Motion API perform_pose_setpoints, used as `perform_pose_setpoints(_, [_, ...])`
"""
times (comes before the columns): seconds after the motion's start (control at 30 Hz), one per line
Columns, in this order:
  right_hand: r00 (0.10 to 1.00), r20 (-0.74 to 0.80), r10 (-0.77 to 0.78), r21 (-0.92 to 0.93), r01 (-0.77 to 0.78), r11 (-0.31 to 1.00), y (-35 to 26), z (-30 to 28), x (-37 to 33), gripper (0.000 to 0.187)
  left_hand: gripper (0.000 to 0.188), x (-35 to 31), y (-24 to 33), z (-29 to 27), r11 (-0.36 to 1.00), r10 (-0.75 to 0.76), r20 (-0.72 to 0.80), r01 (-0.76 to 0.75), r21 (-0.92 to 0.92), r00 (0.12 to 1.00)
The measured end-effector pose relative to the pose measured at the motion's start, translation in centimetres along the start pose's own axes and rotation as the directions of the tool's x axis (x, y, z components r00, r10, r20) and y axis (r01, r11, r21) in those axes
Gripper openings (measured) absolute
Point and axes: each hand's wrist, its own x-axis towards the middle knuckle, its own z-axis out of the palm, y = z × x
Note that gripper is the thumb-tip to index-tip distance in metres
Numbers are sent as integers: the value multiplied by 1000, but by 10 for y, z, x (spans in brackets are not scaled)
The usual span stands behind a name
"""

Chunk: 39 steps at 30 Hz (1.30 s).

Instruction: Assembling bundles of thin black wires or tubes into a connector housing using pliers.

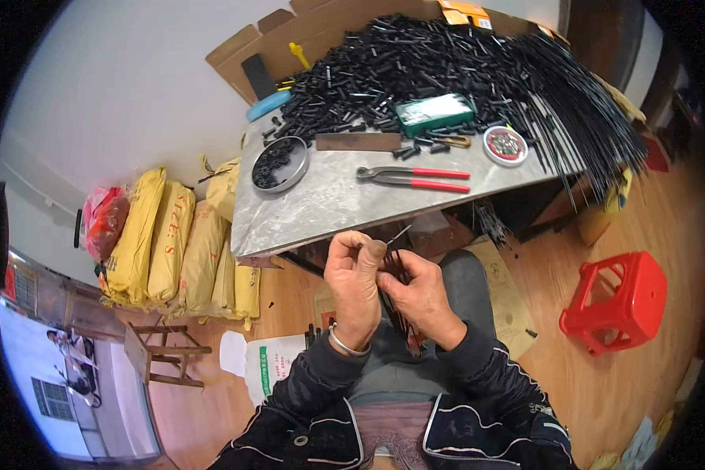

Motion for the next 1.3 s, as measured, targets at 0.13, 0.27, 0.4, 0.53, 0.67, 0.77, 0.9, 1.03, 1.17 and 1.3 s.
perform_pose_setpoints(0.13, [999,35,-17,38,16,999,1,5,13,13,18,8,5,-10,999,-11,-11,11,33,1000])
perform_pose_setpoints(0.27, [974,173,145,109,-165,980,-8,1,25,11,11,41,16,-53,974,-100,-35,105,198,994])
perform_pose_setpoints(0.4, [967,194,165,49,-178,983,-11,1,39,12,21,159,54,-120,250,305,350,-429,868,886])
perform_pose_setpoints(0.53, [961,204,185,20,-193,981,-7,7,52,13,19,227,65,-158,-150,-54,451,-454,878,891])
perform_pose_setpoints(0.67, [955,193,227,-11,-229,973,-4,6,65,14,22,250,65,-165,-83,-353,418,-472,877,837])
perform_pose_setpoints(0.77, [953,190,236,6,-241,970,3,4,73,15,18,253,68,-161,-41,-389,464,-518,854,796])
perform_pose_setpoints(0.9, [949,201,245,-29,-244,969,6,10,77,16,11,249,55,-167,-157,-230,628,-665,730,744])
perform_pose_setpoints(1.03, [950,191,249,-49,-244,969,10,15,78,17,13,246,53,-162,-150,-207,608,-639,754,766])
perform_pose_setpoints(1.17, [945,214,247,-115,-226,967,9,15,83,18,18,246,53,-157,-9,-24,653,-653,757,757])
perform_pose_setpoints(1.3, [920,262,292,-107,-273,956,8,12,86,13,17,206,62,-112,629,-111,464,-299,717,879])
